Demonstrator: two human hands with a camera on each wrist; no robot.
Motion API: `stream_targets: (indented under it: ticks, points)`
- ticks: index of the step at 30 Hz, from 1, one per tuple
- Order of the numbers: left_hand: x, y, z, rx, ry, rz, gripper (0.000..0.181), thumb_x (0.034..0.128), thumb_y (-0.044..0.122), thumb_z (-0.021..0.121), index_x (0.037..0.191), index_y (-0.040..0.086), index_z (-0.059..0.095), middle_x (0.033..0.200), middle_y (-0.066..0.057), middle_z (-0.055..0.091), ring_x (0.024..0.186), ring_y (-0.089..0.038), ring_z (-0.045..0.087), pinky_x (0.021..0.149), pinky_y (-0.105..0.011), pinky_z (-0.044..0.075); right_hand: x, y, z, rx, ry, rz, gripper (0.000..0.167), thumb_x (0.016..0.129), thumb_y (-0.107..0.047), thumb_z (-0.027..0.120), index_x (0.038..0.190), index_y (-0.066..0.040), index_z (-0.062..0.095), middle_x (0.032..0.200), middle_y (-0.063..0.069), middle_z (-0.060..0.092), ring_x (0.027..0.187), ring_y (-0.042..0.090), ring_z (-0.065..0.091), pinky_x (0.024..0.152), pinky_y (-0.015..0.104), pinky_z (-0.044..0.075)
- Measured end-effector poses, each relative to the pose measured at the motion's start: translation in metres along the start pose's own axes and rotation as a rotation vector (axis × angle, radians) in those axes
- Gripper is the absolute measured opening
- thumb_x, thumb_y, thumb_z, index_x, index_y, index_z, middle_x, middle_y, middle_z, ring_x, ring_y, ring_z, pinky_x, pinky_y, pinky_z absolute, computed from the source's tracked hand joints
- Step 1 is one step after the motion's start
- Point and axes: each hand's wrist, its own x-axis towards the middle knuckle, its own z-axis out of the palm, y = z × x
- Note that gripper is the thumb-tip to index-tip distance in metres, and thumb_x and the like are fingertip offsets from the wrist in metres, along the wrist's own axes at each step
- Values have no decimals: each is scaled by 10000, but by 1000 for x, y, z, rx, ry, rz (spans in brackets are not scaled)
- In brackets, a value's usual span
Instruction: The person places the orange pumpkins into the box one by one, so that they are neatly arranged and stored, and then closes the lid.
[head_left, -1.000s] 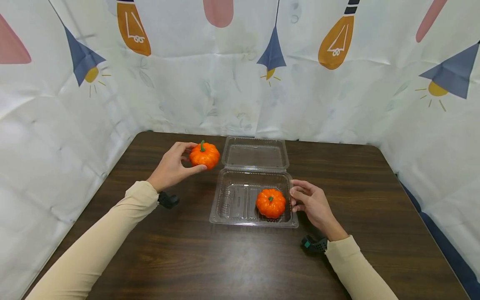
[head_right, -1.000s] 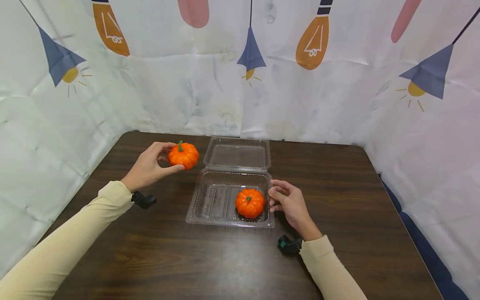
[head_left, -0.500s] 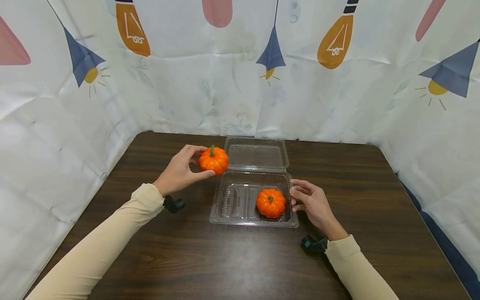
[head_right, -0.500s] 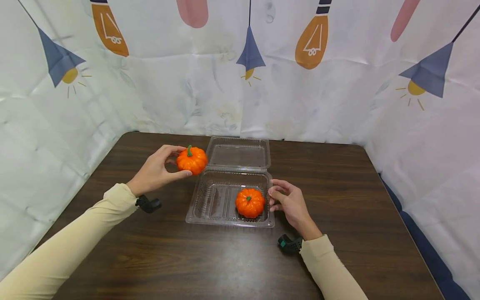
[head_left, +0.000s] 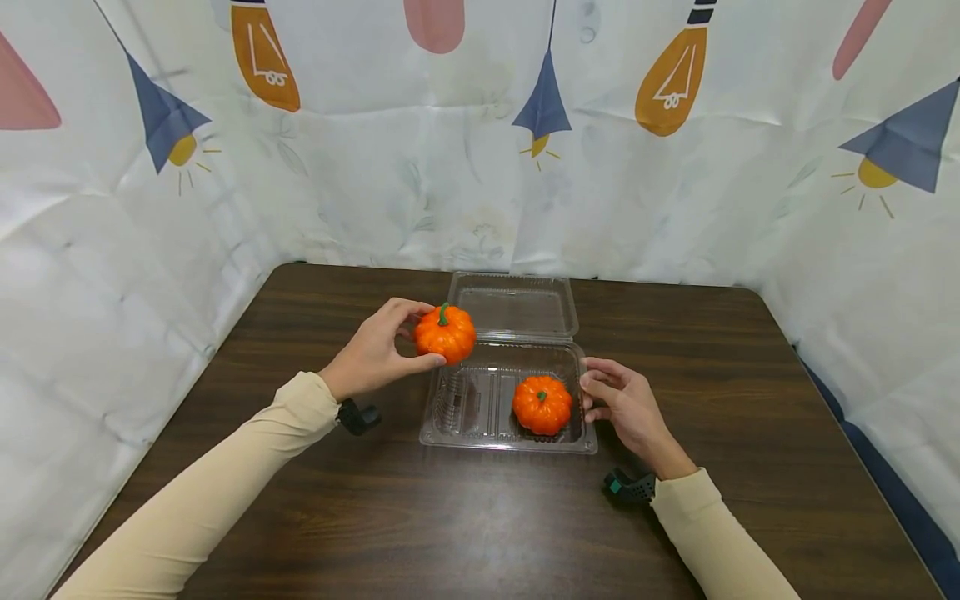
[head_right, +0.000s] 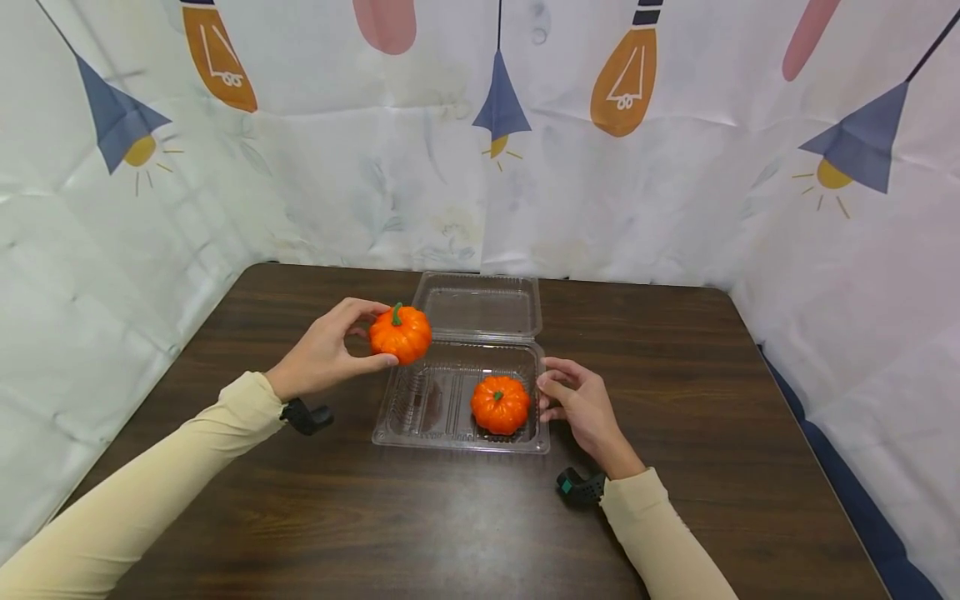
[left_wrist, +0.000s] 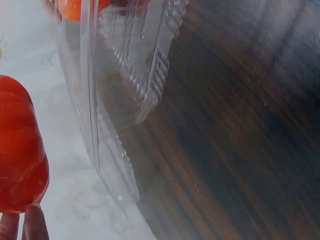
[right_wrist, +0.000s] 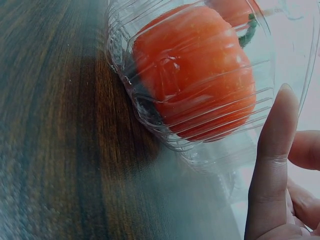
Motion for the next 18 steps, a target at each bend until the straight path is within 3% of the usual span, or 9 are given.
stream_targets:
  ticks: [18]
  points:
    - [0, 11, 14, -33, -97, 32, 687, 816, 308, 895, 1376, 74, 573, 1325, -107, 573, 1139, -278, 653, 944, -443, 622, 0, 0, -1, -7, -4, 4, 537, 1021, -142, 655, 1484, 48, 458, 947, -71, 663, 679, 92, 613, 605, 253, 616]
